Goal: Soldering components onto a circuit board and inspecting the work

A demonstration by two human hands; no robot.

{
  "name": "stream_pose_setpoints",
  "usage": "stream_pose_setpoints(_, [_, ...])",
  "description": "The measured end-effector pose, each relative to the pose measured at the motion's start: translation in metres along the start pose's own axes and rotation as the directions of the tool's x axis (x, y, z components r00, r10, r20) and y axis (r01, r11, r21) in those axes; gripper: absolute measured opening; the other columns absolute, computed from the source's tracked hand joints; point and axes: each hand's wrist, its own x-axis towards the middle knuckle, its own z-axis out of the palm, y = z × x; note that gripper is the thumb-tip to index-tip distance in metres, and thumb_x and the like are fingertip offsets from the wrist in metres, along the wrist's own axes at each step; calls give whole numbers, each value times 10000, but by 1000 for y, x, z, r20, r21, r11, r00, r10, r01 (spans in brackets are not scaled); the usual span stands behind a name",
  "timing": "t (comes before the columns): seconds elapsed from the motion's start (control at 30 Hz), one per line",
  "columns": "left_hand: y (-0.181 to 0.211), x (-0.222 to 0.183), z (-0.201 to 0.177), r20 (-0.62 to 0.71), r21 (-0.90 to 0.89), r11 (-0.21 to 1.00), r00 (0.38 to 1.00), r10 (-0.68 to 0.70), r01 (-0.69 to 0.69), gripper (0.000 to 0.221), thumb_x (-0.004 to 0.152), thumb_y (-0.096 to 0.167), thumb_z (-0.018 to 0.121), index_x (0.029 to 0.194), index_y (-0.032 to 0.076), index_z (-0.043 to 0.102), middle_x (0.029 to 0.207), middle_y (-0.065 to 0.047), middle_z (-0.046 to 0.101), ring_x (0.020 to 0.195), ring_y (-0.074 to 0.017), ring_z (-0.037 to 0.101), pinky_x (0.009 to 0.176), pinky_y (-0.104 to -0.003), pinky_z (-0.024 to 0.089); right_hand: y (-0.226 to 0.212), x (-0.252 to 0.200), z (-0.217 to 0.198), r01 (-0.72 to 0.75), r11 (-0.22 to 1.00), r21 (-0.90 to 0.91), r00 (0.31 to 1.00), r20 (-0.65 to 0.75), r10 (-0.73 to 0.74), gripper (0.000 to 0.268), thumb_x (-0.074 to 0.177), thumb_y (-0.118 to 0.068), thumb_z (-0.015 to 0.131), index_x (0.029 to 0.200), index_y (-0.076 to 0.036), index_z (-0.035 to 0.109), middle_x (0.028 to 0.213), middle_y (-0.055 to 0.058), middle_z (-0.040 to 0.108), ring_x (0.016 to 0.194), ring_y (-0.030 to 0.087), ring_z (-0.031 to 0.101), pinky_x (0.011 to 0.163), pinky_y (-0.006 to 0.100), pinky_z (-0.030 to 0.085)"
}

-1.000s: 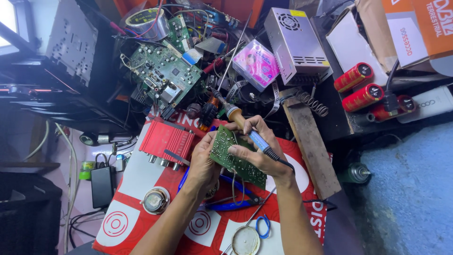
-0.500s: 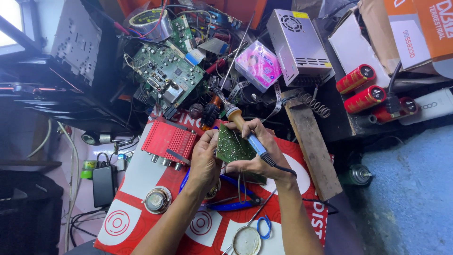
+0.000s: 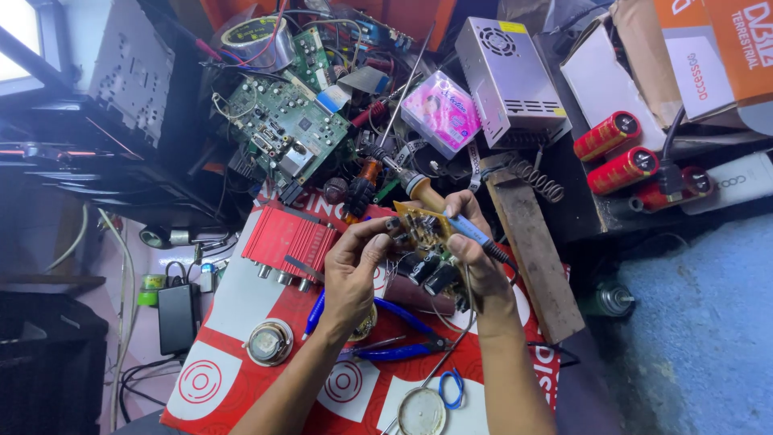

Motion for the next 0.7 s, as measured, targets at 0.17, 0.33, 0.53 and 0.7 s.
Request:
stream_pose_setpoints(0.17, [-3,1,-1,-7,35,999,999,32,-32,203,933,34,724,1122,-28,762,981,-151,781,909,-154,705,805,-321,618,-2,2,1,10,992,-124,1000,-25,-13,480,881,-386,663,1107,-75,375,1088,182,609,959,204,627,823,295,545])
stream_pose_setpoints(0.33, [3,1,0,-28,74,995,998,63,-61,165,924,34,742,1074,-31,770,903,-104,765,865,-116,653,798,-302,586,0,2,6,-30,996,-81,998,-53,26,429,871,-363,650,1059,-87,381,1006,169,627,892,190,633,765,272,546])
stream_pose_setpoints(0.53, [18,-2,5,-39,151,984,994,106,-99,129,903,32,767,1022,-12,789,842,-115,771,824,-106,652,763,-300,590,-3,3,17,-85,994,65,986,-138,93,390,877,-372,634,1036,-104,400,867,106,571,748,135,586,648,234,498])
stream_pose_setpoints(0.7, [22,-2,7,-42,143,982,990,132,-125,100,928,39,741,1007,-16,770,812,-99,752,769,-99,623,701,-284,581,6,4,7,-122,987,103,976,-167,138,367,873,-362,609,1028,-108,395,855,90,532,756,183,616,646,275,567])
